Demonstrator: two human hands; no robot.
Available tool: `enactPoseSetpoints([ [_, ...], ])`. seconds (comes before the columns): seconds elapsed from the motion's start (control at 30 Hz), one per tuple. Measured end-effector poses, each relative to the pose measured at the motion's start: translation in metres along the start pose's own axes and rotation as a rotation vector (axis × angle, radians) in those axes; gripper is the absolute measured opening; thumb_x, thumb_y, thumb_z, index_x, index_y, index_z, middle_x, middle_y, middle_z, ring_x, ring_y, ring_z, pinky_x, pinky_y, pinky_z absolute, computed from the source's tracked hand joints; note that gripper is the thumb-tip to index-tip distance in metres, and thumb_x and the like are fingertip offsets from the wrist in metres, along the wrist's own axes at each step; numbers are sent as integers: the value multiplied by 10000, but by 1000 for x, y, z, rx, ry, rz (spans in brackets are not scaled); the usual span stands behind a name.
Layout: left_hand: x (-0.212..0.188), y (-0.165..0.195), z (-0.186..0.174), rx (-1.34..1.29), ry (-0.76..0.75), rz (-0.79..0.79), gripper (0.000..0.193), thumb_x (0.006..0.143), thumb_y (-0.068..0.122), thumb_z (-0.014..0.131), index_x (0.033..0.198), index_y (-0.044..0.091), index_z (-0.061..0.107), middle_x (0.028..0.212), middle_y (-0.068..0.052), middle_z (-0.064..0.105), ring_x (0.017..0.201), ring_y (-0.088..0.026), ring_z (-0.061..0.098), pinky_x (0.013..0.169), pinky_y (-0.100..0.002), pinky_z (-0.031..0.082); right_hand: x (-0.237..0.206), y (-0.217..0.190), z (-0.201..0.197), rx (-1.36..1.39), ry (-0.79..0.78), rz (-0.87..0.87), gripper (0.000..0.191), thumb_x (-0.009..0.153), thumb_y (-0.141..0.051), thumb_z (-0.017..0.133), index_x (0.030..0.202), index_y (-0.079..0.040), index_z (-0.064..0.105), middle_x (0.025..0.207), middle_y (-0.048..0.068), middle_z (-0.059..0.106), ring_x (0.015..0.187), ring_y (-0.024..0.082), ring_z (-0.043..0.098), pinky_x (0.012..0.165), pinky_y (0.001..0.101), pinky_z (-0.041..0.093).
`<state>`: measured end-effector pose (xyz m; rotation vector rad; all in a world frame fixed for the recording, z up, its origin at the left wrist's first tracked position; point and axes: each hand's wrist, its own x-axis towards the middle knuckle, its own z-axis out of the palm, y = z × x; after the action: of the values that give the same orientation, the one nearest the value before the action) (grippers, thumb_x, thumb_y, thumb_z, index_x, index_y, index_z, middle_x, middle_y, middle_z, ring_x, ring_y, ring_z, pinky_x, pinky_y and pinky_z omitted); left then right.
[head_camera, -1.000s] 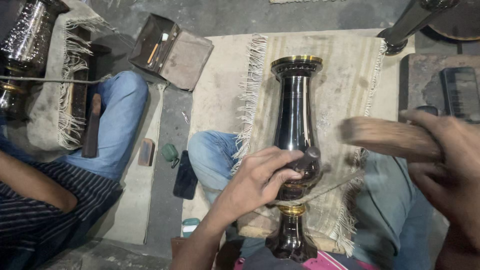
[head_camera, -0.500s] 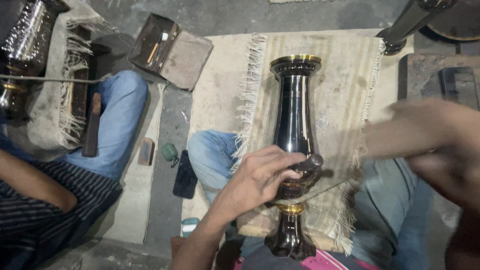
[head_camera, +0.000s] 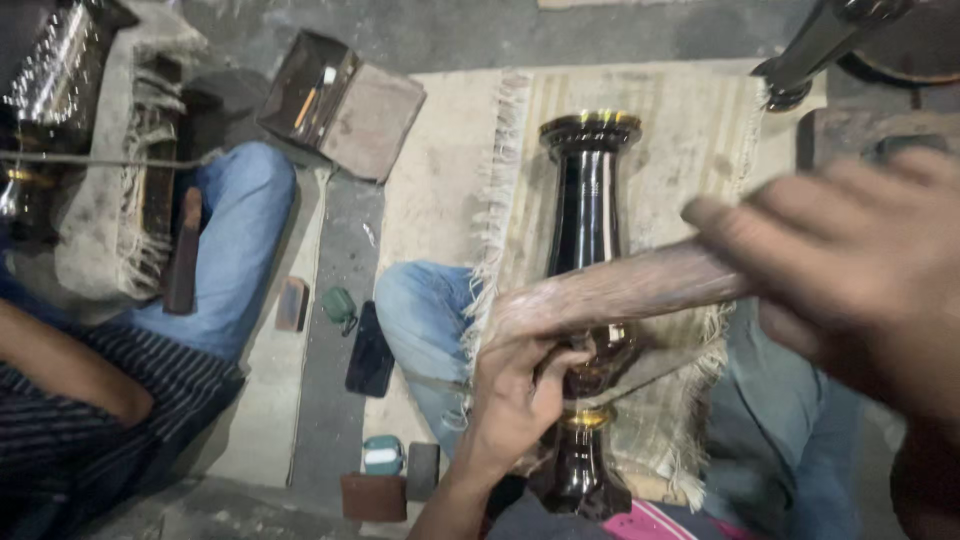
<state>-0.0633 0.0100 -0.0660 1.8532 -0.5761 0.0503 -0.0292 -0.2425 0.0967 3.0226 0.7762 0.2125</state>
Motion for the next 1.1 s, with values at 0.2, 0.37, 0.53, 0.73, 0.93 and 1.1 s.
enactPoseSetpoints([
  [0.2,-23,-8,31,153,336,6,292,839,-47,712,1116,30,664,1046,-191,725,968,-373,711,879,-462,551,3,-9,3,-4,129,-130,541,642,-252,754,1166,-121,727,843,28,680,804,196,697,709,386,533],
  [0.37,-41,-34,60,124,510,19,306,886,-45,700,1178,23,638,1024,-152,727,903,-315,711,858,-434,568,17,-26,-7,-238,171,-181,342,778,-244,762,1106,-155,730,792,23,652,729,192,662,611,352,477],
  [0.53,-55,-45,66,207,522,-38,308,850,-50,702,1144,25,651,1056,-152,723,951,-305,737,876,-392,580,15,-39,-18,-286,86,-125,306,756,-222,752,1045,-125,727,730,10,611,693,191,646,635,353,497],
  [0.73,-51,-42,36,-219,592,-182,306,935,-55,629,1232,-28,558,1085,-140,715,997,-177,696,878,-307,562,-39,7,72,196,176,122,434,639,-37,687,1067,-89,742,882,40,737,758,192,703,660,380,524],
  [0.93,-61,-29,9,-413,529,-325,275,986,-67,618,1232,-11,508,1030,-146,720,947,-130,661,833,-243,521,-78,-25,181,1346,507,633,459,807,-179,840,1166,18,632,954,123,695,866,181,670,750,306,572],
  [1.1,-74,-33,18,-534,469,-314,278,973,-47,615,1226,1,511,1032,-134,712,949,-142,672,824,-265,553,-110,-22,197,1134,399,322,361,852,-166,775,1181,-48,687,1085,160,742,961,245,745,860,366,595],
])
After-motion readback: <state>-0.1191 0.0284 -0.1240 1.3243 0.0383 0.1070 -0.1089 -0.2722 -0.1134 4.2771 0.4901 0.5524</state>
